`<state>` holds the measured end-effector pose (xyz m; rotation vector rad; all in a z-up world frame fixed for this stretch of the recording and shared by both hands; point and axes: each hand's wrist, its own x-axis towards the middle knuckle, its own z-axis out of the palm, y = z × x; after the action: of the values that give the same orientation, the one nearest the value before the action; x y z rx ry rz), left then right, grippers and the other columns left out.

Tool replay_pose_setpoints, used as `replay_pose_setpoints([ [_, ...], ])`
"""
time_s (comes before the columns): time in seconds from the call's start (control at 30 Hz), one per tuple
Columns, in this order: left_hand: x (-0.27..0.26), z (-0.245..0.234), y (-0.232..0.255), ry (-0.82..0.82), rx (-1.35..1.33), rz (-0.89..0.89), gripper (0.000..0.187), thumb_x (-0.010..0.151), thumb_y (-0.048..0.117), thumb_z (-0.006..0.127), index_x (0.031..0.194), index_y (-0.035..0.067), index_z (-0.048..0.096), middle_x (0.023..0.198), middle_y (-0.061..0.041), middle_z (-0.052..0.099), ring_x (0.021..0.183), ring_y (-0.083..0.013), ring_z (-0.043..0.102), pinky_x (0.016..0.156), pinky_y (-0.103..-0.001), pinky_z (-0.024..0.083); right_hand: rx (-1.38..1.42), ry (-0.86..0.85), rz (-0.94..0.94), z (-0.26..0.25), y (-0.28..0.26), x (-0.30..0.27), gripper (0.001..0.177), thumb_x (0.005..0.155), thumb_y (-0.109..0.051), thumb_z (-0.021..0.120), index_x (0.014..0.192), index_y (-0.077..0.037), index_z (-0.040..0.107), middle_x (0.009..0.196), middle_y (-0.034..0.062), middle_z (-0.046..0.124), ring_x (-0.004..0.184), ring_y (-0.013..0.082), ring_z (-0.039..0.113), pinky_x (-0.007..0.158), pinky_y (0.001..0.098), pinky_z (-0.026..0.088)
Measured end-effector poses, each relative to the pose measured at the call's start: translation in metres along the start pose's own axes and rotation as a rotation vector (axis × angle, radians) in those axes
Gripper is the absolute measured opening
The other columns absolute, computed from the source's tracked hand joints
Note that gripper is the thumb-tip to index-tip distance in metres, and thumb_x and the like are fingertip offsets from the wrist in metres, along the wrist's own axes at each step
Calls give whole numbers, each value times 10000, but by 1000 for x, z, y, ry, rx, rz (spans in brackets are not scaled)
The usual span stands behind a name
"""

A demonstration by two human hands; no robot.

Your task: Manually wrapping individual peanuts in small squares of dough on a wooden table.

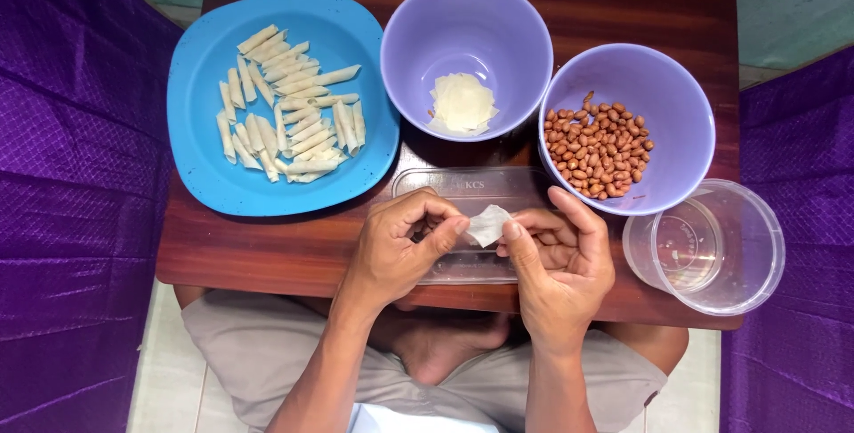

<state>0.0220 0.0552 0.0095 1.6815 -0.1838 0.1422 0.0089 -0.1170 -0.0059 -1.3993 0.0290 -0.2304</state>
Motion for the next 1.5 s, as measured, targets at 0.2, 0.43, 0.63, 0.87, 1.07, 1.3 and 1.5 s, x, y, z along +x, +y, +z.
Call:
replay_pose_setpoints([
  [0.2, 0, -1, -1, -33, -5, -16, 142, 926, 122, 696, 817, 42, 654, 714, 11, 612, 594, -78, 443, 540, -222, 378, -70, 9, -44, 3, -1, 0, 395, 974, 69, 626, 1338, 31, 479, 1010, 170, 672, 788, 161, 657, 705, 244, 604],
  [0.43, -1, -3, -2, -64, 26, 4, 144, 938, 142, 672, 835, 43, 652, 725, 9, 622, 595, -88, 460, 543, -230, 386, -62, 7, -53, 2, 7, 1, 420, 962, 76, 638, 1345, 27, 474, 1019, 168, 675, 793, 162, 656, 714, 253, 605],
  [0.63, 0, 3, -11, -7, -8, 180, 388, 1029, 191, 603, 653, 98, 618, 543, -52, 563, 466, -176, 501, 485, -294, 455, -72, 8, -257, -1, 21, 6, 384, 970, 60, 645, 1331, 60, 513, 923, 247, 686, 665, 194, 674, 579, 311, 652],
  [0.87, -3, -1, -6, 165, 70, 226, 509, 1104, 297, 399, 656, 124, 566, 563, -54, 579, 480, -213, 570, 501, -308, 496, -201, -88, -294, -1, 6, 5, 360, 988, 42, 598, 1340, 84, 535, 894, 220, 688, 626, 201, 675, 574, 329, 624],
  [1.07, 1, -2, 1, 168, 126, 208, 500, 1103, 292, 427, 656, 114, 562, 555, -84, 562, 481, -258, 565, 502, -341, 488, -642, -436, -367, 1, -54, 27, 361, 910, 3, 681, 1270, 19, 666, 856, 156, 738, 677, 278, 732, 620, 396, 612],
  [1.3, 2, -1, 7, 176, 145, 202, 430, 1077, 257, 516, 687, 91, 590, 582, -105, 590, 510, -306, 604, 509, -368, 504, -889, -412, -504, -1, -44, 17, 289, 942, -29, 696, 1230, -10, 714, 904, 140, 714, 826, 365, 701, 731, 441, 579],
  [1.5, -7, 0, 2, 240, 107, 290, 456, 1068, 300, 506, 660, 135, 626, 559, -28, 608, 502, -197, 595, 515, -304, 517, -872, -302, -534, -3, -16, 5, 291, 974, -78, 687, 1264, -75, 719, 1018, 32, 751, 973, 256, 677, 848, 365, 526],
])
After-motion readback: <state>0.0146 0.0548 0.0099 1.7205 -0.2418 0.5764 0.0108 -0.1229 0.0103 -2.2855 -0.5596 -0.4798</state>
